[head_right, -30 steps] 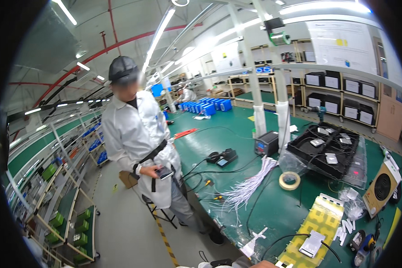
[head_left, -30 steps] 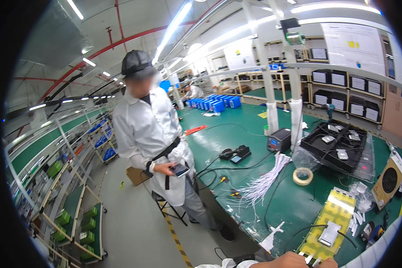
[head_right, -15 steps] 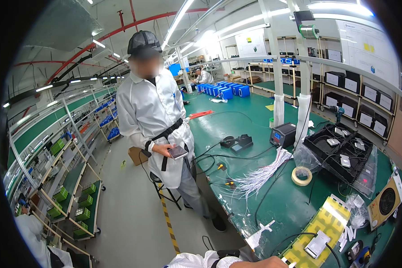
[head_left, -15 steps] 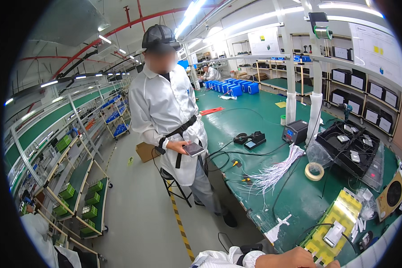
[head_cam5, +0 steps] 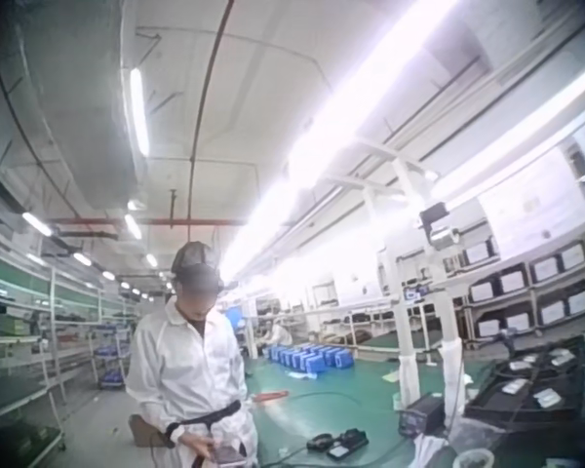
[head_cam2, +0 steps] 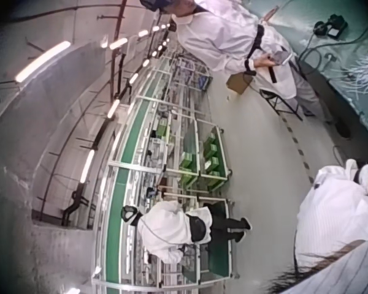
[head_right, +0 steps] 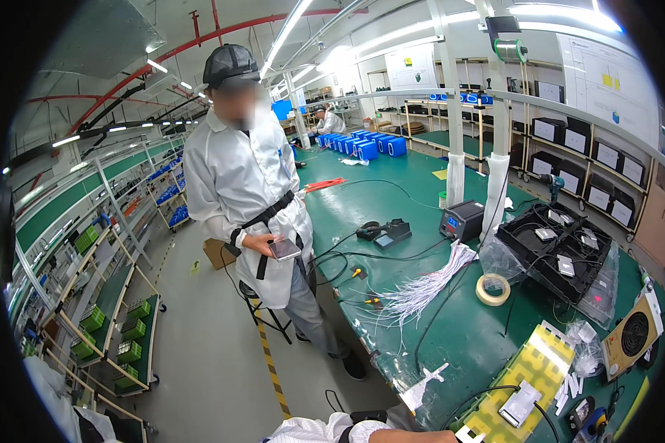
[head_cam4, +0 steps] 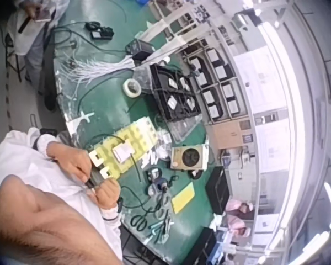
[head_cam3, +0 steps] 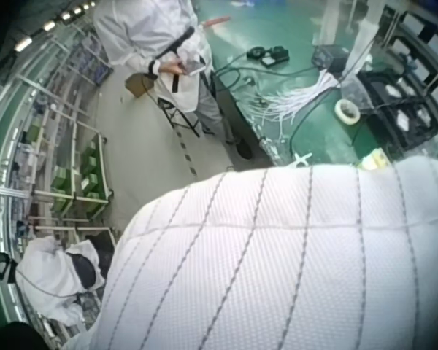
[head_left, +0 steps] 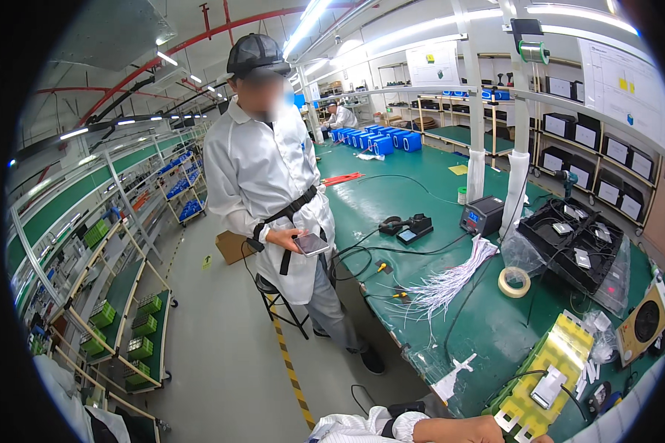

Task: Soldering wires and assembling a lithium battery pack on an electronics production line.

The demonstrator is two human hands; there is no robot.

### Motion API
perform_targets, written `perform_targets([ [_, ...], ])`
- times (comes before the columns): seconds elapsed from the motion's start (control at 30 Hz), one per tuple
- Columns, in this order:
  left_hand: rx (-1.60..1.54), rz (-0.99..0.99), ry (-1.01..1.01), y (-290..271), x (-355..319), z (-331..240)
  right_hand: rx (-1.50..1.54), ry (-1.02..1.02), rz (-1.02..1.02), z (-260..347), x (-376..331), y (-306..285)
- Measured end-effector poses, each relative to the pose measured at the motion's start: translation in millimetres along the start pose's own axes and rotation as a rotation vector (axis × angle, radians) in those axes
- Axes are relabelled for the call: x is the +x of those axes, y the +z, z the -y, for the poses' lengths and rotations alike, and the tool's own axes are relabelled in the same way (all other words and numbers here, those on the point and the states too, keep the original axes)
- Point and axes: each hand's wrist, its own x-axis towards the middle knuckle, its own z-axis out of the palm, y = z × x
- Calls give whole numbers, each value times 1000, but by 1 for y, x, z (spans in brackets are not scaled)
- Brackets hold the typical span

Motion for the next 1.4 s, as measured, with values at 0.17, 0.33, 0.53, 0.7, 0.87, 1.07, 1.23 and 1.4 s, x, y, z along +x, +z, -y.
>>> perform_targets([
  [0.17, -83, 54, -77, -5, -5, 2, -9, 9, -28, 3, 9, 3],
  [0.33, -174, 91, -189, -7, -9, 5, 2, -25, -52, 0, 7, 10],
  [0.53, -179, 56, -126, -6, -4, -1, 63, 8, -46, -2, 11, 9],
  [0.7, -109, 104, -137, -9, -1, -10, 13, 5, -47, -1, 23, 3],
  [0.87, -126, 201, -131, -12, 5, -13, 40, -85, -100, -3, 19, 13],
  [1.07, -65, 138, -154, -10, -1, -11, -13, -28, -215, -2, 16, 13],
  [1.23, -32, -31, -89, -13, -12, -5, -108, 127, -210, 11, 23, -16],
  [1.4, 0, -108, -86, -35, -13, -14, -129, 170, -133, 38, 37, -36],
])
